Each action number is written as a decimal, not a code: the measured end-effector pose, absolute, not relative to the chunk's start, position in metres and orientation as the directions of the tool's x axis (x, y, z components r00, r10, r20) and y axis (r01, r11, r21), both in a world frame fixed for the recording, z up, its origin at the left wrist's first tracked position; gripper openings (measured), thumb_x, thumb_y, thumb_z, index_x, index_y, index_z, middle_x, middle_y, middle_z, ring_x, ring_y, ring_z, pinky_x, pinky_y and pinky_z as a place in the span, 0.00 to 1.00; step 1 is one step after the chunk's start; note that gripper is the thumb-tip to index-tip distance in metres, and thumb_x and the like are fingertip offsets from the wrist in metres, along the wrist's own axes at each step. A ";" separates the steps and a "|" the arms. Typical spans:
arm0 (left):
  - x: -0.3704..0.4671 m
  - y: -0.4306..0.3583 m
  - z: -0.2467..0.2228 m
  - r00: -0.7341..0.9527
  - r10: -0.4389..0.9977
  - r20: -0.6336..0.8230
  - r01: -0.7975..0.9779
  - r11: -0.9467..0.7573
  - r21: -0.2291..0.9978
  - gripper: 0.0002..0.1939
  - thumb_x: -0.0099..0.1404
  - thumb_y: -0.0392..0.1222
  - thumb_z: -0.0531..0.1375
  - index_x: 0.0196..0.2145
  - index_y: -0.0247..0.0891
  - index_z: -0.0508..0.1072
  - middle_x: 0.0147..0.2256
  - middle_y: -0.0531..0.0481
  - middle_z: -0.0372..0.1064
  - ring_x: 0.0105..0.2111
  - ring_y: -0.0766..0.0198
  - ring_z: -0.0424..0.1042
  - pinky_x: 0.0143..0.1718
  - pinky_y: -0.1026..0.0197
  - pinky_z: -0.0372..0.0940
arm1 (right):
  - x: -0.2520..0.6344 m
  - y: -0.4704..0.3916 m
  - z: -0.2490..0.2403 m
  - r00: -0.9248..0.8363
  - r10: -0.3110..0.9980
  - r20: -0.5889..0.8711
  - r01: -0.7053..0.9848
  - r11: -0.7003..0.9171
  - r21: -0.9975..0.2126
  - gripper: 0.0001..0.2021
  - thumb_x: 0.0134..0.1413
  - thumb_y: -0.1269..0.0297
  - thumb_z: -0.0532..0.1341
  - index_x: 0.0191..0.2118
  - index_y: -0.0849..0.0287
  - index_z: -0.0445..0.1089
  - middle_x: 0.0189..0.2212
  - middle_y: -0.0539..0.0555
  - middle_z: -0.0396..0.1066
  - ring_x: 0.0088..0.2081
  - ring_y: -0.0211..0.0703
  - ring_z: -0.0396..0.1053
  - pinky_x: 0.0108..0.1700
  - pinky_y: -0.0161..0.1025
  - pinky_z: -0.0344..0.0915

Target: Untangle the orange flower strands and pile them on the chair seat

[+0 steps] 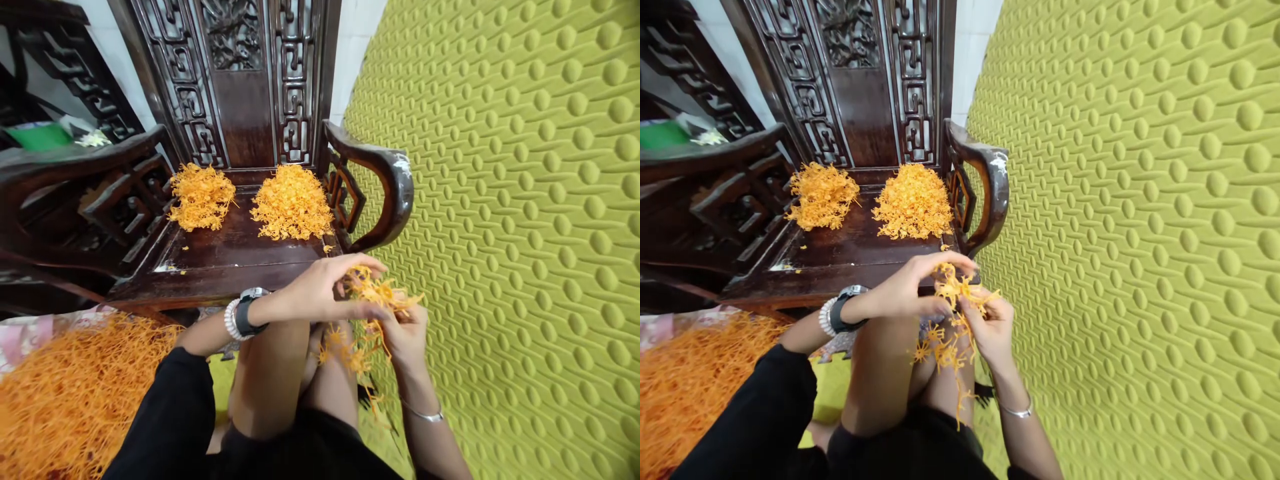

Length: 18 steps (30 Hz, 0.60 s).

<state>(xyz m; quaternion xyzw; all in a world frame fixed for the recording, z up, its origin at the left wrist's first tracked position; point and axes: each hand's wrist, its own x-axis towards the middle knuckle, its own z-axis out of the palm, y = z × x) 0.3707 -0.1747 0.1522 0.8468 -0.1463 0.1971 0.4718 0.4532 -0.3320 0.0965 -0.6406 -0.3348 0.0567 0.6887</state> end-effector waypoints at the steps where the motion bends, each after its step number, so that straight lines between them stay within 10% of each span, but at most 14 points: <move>1: 0.366 -0.179 0.153 0.893 -0.048 0.448 -0.394 -0.566 0.724 0.29 0.61 0.63 0.57 0.50 0.39 0.68 0.45 0.44 0.73 0.41 0.59 0.72 0.42 0.58 0.65 | 0.451 -0.333 0.099 0.774 0.510 0.376 0.334 0.175 -0.926 0.16 0.47 0.50 0.67 0.23 0.58 0.70 0.19 0.51 0.67 0.19 0.37 0.62 0.22 0.36 0.64; 9: 0.356 -0.184 0.141 0.836 0.040 0.548 -0.399 -0.640 0.656 0.21 0.70 0.51 0.50 0.25 0.37 0.67 0.20 0.54 0.62 0.21 0.69 0.60 0.24 0.64 0.54 | 0.435 -0.344 0.110 0.676 0.707 0.208 0.079 0.211 -0.974 0.18 0.49 0.50 0.65 0.26 0.60 0.65 0.14 0.45 0.55 0.14 0.29 0.49 0.15 0.29 0.47; 18: 0.394 -0.109 0.155 0.440 0.661 0.608 -0.304 -0.527 0.793 0.31 0.66 0.65 0.45 0.15 0.40 0.56 0.14 0.57 0.48 0.16 0.70 0.47 0.20 0.62 0.45 | 0.401 -0.364 0.119 0.761 0.619 0.196 -0.081 0.390 -0.917 0.19 0.47 0.56 0.67 0.19 0.58 0.59 0.11 0.44 0.52 0.14 0.30 0.49 0.19 0.33 0.53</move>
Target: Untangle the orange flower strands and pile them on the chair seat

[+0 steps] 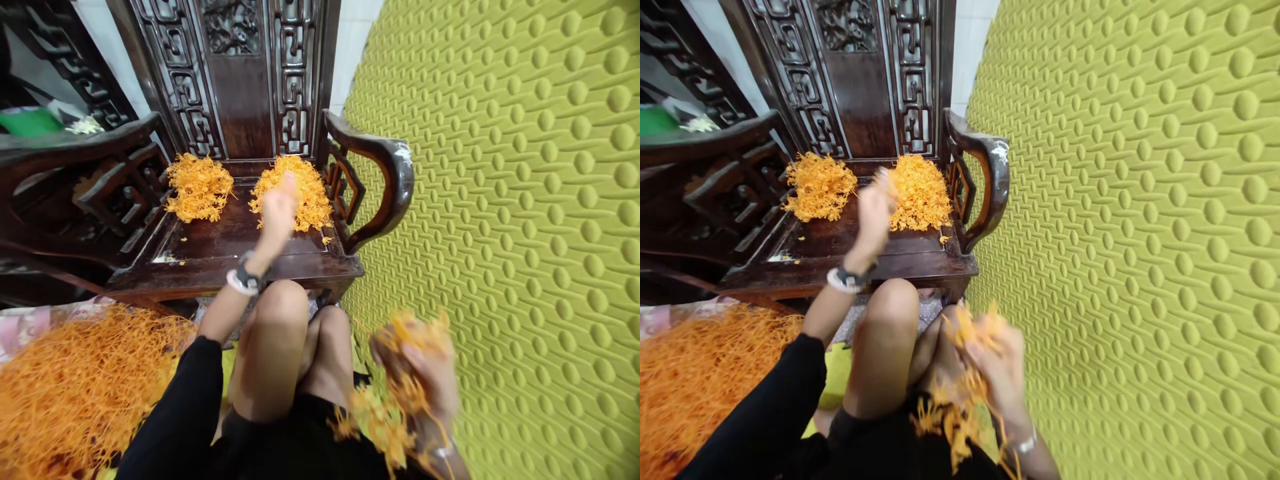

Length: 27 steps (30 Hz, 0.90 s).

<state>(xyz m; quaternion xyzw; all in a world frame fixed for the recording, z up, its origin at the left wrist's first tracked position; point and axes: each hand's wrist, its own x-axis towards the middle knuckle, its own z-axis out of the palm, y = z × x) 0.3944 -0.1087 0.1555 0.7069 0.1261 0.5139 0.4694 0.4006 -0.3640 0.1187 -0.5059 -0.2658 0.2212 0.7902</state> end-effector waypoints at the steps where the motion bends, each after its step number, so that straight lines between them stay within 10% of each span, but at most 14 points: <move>1: 0.402 -0.089 0.155 0.386 0.716 0.582 -0.235 -0.534 0.812 0.31 0.66 0.64 0.45 0.15 0.40 0.56 0.14 0.57 0.48 0.16 0.70 0.47 0.20 0.62 0.45 | 0.400 -0.370 0.120 0.792 0.574 0.209 -0.061 0.414 -0.908 0.20 0.48 0.57 0.66 0.17 0.58 0.58 0.11 0.44 0.52 0.14 0.31 0.50 0.19 0.33 0.54; 7: 0.435 -0.054 0.124 0.783 0.497 0.374 -0.069 -0.529 0.846 0.26 0.63 0.59 0.56 0.18 0.36 0.64 0.15 0.59 0.46 0.18 0.70 0.48 0.23 0.64 0.42 | 0.439 -0.356 0.108 0.822 0.567 0.041 -0.173 0.318 -0.932 0.17 0.47 0.54 0.66 0.21 0.58 0.60 0.13 0.43 0.54 0.13 0.29 0.47 0.17 0.31 0.50; 17: 0.416 -0.090 0.112 0.876 0.418 0.240 -0.154 -0.228 0.961 0.23 0.67 0.58 0.51 0.30 0.34 0.70 0.18 0.58 0.56 0.13 0.75 0.47 0.17 0.67 0.43 | 0.504 -0.253 0.066 0.726 0.687 0.038 0.194 -0.152 -0.969 0.28 0.45 0.37 0.58 0.30 0.63 0.74 0.13 0.47 0.57 0.16 0.32 0.50 0.20 0.32 0.48; 22: 0.404 -0.084 0.112 0.815 0.539 0.213 -0.157 -0.148 0.976 0.24 0.69 0.55 0.49 0.31 0.33 0.73 0.23 0.52 0.66 0.12 0.77 0.47 0.15 0.67 0.42 | 0.526 -0.196 0.063 0.744 0.659 0.113 0.414 -0.322 -0.851 0.23 0.49 0.48 0.63 0.15 0.61 0.65 0.15 0.55 0.63 0.28 0.45 0.67 0.30 0.34 0.56; 27: 0.408 -0.078 0.093 0.860 0.480 0.173 -0.019 -0.309 0.951 0.29 0.70 0.58 0.43 0.42 0.35 0.75 0.16 0.56 0.55 0.14 0.71 0.52 0.17 0.67 0.50 | 0.539 -0.169 0.073 0.706 0.706 0.058 0.468 -0.404 -0.786 0.16 0.58 0.61 0.57 0.23 0.63 0.71 0.24 0.61 0.72 0.38 0.50 0.71 0.41 0.37 0.61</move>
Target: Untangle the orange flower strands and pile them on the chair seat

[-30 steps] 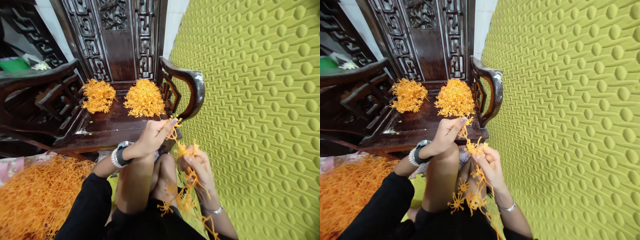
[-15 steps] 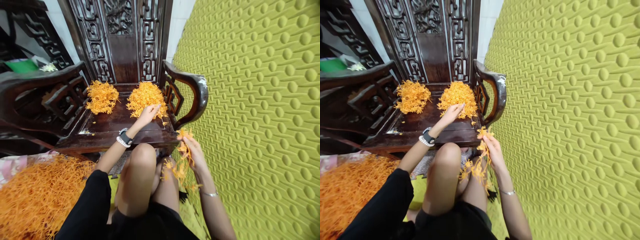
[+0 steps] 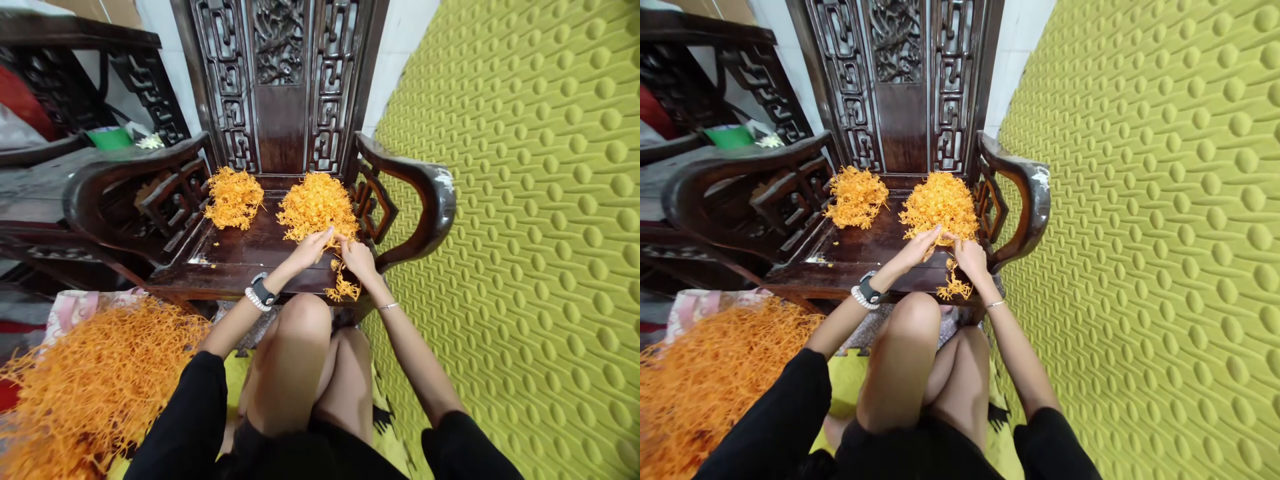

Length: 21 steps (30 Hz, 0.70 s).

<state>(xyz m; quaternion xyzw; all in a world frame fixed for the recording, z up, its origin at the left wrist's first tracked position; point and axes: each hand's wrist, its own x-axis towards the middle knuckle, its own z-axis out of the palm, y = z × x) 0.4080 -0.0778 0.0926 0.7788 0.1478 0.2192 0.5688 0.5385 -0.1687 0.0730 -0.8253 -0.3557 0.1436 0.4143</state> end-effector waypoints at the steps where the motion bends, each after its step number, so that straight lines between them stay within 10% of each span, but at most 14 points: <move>1: 0.411 -0.076 0.087 0.865 0.471 0.176 0.008 -0.364 0.932 0.29 0.70 0.57 0.43 0.44 0.35 0.75 0.17 0.55 0.57 0.16 0.70 0.55 0.20 0.66 0.54 | 0.540 -0.167 0.075 0.673 0.739 0.025 0.464 -0.396 -0.792 0.13 0.58 0.63 0.56 0.27 0.62 0.73 0.22 0.58 0.71 0.34 0.47 0.71 0.40 0.36 0.61; 6: 0.429 -0.068 0.068 0.844 0.491 0.217 0.051 -0.475 0.878 0.24 0.71 0.52 0.45 0.47 0.35 0.74 0.34 0.46 0.73 0.30 0.64 0.69 0.34 0.63 0.64 | 0.539 -0.172 0.092 0.500 0.857 -0.119 0.364 -0.334 -0.870 0.08 0.57 0.66 0.56 0.29 0.61 0.69 0.14 0.46 0.62 0.16 0.33 0.57 0.24 0.31 0.58; 11: 0.441 -0.071 0.067 0.786 0.545 0.291 0.093 -0.571 0.816 0.27 0.73 0.52 0.42 0.36 0.34 0.76 0.26 0.48 0.71 0.28 0.64 0.68 0.35 0.62 0.62 | 0.530 -0.180 0.112 0.453 0.875 -0.168 0.225 -0.294 -0.929 0.13 0.56 0.67 0.52 0.22 0.61 0.63 0.10 0.46 0.54 0.13 0.30 0.49 0.17 0.29 0.47; 21: 0.470 -0.072 0.091 0.692 0.622 0.367 0.282 -0.701 0.655 0.26 0.73 0.49 0.42 0.31 0.32 0.73 0.28 0.42 0.71 0.31 0.59 0.70 0.35 0.60 0.59 | 0.517 -0.208 0.128 0.573 0.803 -0.162 0.132 -0.285 -0.949 0.17 0.52 0.64 0.52 0.43 0.69 0.71 0.09 0.44 0.54 0.11 0.31 0.49 0.15 0.29 0.41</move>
